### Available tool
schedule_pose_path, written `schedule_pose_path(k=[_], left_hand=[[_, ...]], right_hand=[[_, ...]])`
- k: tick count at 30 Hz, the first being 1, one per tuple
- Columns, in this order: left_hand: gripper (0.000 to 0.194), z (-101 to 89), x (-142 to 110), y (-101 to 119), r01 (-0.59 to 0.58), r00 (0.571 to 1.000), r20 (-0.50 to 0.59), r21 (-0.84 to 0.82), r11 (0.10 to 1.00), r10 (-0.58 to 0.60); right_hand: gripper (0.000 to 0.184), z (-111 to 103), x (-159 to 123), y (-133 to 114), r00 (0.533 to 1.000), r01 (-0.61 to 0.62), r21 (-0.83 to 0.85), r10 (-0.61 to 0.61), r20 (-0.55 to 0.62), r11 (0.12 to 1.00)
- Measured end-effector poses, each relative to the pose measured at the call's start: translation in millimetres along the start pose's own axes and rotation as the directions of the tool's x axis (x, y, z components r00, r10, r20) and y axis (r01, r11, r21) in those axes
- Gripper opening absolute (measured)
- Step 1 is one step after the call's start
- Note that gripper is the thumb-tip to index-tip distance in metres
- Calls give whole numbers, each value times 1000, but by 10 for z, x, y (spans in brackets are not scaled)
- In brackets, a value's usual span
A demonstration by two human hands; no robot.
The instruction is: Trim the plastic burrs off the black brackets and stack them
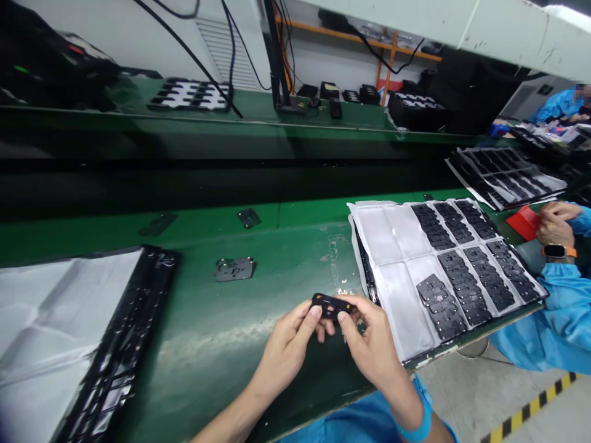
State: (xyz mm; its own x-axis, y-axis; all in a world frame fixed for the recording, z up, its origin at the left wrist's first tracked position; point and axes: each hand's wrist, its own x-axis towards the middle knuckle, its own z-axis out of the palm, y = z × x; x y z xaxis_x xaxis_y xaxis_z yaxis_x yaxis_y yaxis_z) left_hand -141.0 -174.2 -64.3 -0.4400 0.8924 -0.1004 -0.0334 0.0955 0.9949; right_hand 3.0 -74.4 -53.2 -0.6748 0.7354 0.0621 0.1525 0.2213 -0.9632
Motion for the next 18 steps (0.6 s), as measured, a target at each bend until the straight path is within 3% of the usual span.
schedule_pose_path(k=[8, 18], left_hand=[[17, -154, -44, 63, -107, 990, -64, 209, 972, 123], [33, -143, -142, 33, -10, 998, -65, 174, 985, 21]], right_hand=[[23, 105, -24, 72, 996, -3, 35, 6, -91, 999], [16, 228, -50, 78, 982, 115, 3, -113, -151, 993]])
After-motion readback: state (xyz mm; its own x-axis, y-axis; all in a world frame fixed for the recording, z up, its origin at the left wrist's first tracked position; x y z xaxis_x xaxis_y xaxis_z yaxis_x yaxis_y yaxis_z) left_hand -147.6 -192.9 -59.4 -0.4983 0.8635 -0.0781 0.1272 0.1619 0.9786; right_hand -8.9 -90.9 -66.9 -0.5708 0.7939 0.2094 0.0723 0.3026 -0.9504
